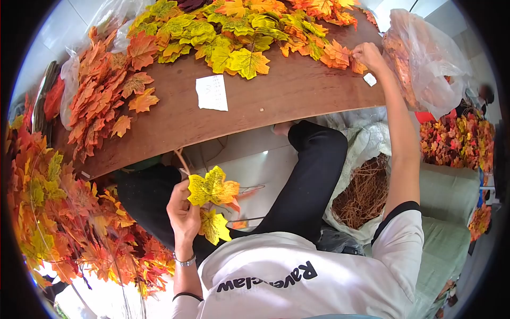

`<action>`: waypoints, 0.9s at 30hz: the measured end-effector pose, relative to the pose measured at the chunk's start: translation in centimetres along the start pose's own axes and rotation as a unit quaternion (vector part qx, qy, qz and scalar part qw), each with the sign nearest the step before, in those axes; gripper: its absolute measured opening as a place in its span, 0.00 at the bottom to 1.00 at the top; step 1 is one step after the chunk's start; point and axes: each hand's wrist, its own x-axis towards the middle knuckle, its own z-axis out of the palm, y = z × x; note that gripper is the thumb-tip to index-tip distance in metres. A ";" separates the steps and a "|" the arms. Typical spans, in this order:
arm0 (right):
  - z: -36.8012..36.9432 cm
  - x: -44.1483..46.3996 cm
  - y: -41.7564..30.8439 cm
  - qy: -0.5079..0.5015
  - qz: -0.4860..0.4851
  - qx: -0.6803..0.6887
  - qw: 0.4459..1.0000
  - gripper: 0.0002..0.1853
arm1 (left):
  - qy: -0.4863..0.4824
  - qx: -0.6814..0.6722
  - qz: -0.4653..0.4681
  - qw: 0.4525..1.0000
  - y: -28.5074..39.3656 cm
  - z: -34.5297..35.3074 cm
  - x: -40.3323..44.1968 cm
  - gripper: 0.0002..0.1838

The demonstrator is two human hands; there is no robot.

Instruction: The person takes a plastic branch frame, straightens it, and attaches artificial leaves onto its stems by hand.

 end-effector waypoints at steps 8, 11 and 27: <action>-1.9 -0.1 0.8 0.057 -0.006 0.039 0.998 0.05 | -0.133 -0.123 -0.065 0.981 -2.2 0.6 -1.2 0.15; -3.4 -0.8 0.5 0.052 0.037 0.064 0.996 0.06 | -0.124 -0.177 -0.058 0.975 -2.0 0.5 -1.2 0.16; 2.9 -18.6 -34.2 -0.057 -0.099 0.900 0.421 0.18 | -0.039 0.214 0.299 0.929 -1.0 2.8 0.2 0.18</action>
